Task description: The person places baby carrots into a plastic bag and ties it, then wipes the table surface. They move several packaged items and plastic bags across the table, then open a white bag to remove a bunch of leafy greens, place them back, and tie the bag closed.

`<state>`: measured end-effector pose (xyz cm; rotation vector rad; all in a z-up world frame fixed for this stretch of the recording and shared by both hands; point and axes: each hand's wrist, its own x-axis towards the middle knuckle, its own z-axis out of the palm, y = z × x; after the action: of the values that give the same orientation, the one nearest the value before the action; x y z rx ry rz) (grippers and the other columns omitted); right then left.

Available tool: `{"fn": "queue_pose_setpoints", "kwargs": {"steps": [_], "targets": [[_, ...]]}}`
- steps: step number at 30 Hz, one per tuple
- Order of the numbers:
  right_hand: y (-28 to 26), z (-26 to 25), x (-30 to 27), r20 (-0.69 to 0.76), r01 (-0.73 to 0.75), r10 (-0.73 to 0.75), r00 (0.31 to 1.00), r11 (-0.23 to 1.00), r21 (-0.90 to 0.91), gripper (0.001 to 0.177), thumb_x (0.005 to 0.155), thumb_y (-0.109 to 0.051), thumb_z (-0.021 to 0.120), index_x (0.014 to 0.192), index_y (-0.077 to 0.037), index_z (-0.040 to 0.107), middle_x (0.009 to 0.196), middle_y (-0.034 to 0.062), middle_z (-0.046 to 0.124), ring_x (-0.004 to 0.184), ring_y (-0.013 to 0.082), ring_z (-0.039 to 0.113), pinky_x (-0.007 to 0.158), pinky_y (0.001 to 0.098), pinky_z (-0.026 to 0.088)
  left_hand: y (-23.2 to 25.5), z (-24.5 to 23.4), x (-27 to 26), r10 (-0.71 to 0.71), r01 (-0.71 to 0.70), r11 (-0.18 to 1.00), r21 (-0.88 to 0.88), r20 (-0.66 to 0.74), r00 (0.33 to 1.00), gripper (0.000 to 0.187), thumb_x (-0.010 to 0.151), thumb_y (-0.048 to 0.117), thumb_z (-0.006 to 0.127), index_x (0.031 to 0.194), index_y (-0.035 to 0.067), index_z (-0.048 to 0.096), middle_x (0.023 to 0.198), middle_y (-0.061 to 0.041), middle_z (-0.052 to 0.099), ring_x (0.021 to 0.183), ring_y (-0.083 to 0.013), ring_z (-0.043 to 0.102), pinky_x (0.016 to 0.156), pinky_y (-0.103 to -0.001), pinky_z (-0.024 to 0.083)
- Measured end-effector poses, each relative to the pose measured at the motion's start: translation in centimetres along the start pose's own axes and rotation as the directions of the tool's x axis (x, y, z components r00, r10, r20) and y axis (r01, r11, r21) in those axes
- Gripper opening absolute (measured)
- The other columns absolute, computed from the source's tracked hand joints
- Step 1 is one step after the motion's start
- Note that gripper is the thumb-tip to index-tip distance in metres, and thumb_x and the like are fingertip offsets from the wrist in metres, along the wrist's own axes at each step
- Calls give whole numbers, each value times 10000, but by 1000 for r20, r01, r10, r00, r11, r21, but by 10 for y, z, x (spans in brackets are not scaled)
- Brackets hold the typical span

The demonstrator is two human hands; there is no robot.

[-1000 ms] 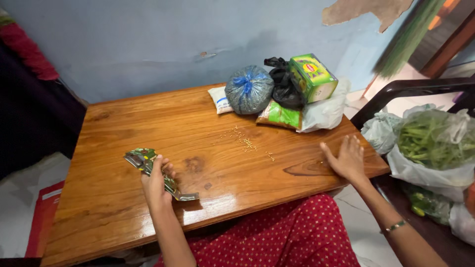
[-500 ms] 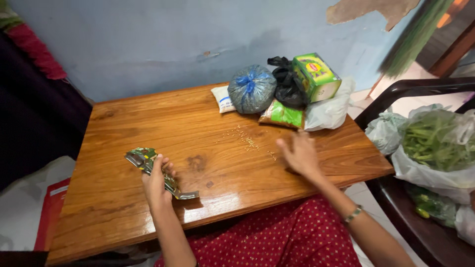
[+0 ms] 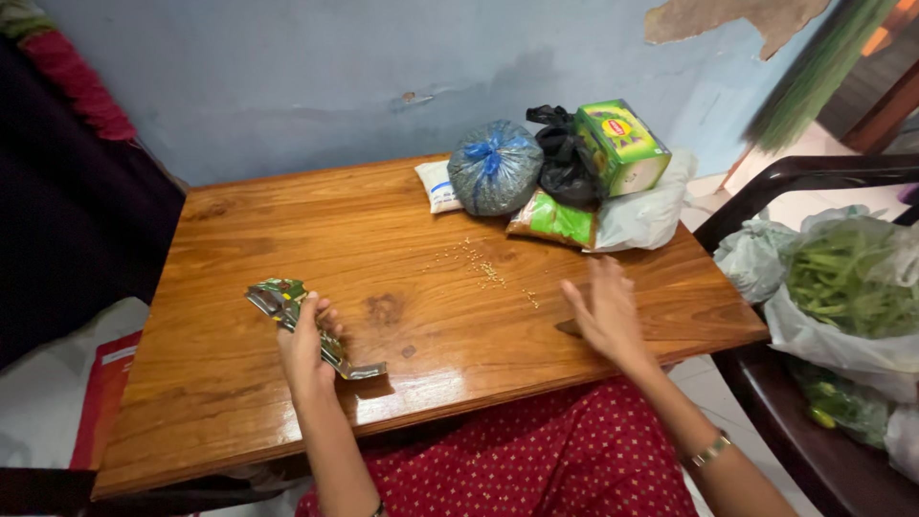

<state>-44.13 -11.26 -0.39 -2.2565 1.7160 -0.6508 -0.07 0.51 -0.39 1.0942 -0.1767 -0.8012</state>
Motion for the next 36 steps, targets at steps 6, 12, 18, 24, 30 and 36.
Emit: {"fn": "queue_pose_setpoints", "kwargs": {"steps": [6, 12, 18, 24, 30, 36], "targets": [[-27, 16, -18, 193, -22, 86, 977, 950, -312, 1152, 904, -850, 273, 1577, 50, 16, 1639, 315, -96, 1521, 402, -134, 1200, 509, -52, -8, 4, 3, 36, -33, 998, -59, 49, 998, 220, 974, 169, 720, 1095, 11, 627, 886, -85, 687, 703, -157, 656, 543, -306, 528], [-102, 70, 57, 232, 28, 38, 972, 960, -278, 1131, 932, -813, 256, 1584, 81, 18, 1652, 320, -62, 1545, 419, -85, 1229, 484, -39, -16, 15, 5, 2, 1, 999, -54, 57, 998, 228, 927, 177, 714, 1119, 80, 641, 864, -62, 684, 669, -142, 650, 524, -301, 524], [-186, 158, 110, 41, 132, -132, 990, 991, -7, 1057, 981, -709, 343, 1548, 157, 127, 1642, 358, 96, 1556, 439, 57, 1260, 485, 35, -14, 8, 11, -11, 12, 999, -51, 20, 1000, 228, 925, 193, 719, 1109, 90, 633, 871, -43, 686, 684, -139, 651, 541, -297, 531], [-255, 207, 149, -45, 118, -116, 992, 992, 42, 1019, 984, -674, 402, 1534, 164, 216, 1630, 367, 152, 1550, 466, 104, 1267, 493, 58, -14, 8, 14, 9, -5, 996, -86, 49, 999, 223, 941, 197, 727, 1086, 47, 648, 864, -62, 674, 686, -143, 647, 544, -292, 522], [-256, 187, 160, 25, 126, -131, 991, 981, 147, 1015, 973, -726, 307, 1546, 106, 205, 1640, 367, 98, 1538, 468, 83, 1238, 527, 48, -7, 14, 13, -2, 3, 996, -85, 12, 1000, 240, 917, 182, 734, 1107, 66, 644, 888, -62, 696, 719, -140, 667, 568, -283, 531], [-188, 139, 146, 212, 69, -27, 977, 978, -197, 1121, 944, -819, 235, 1590, 92, 139, 1641, 370, 97, 1556, 475, 61, 1273, 517, 11, -4, 17, 12, -26, 25, 995, -92, -8, 1000, 257, 909, 201, 737, 1118, 89, 637, 892, -45, 684, 711, -138, 654, 566, -288, 526]]}}
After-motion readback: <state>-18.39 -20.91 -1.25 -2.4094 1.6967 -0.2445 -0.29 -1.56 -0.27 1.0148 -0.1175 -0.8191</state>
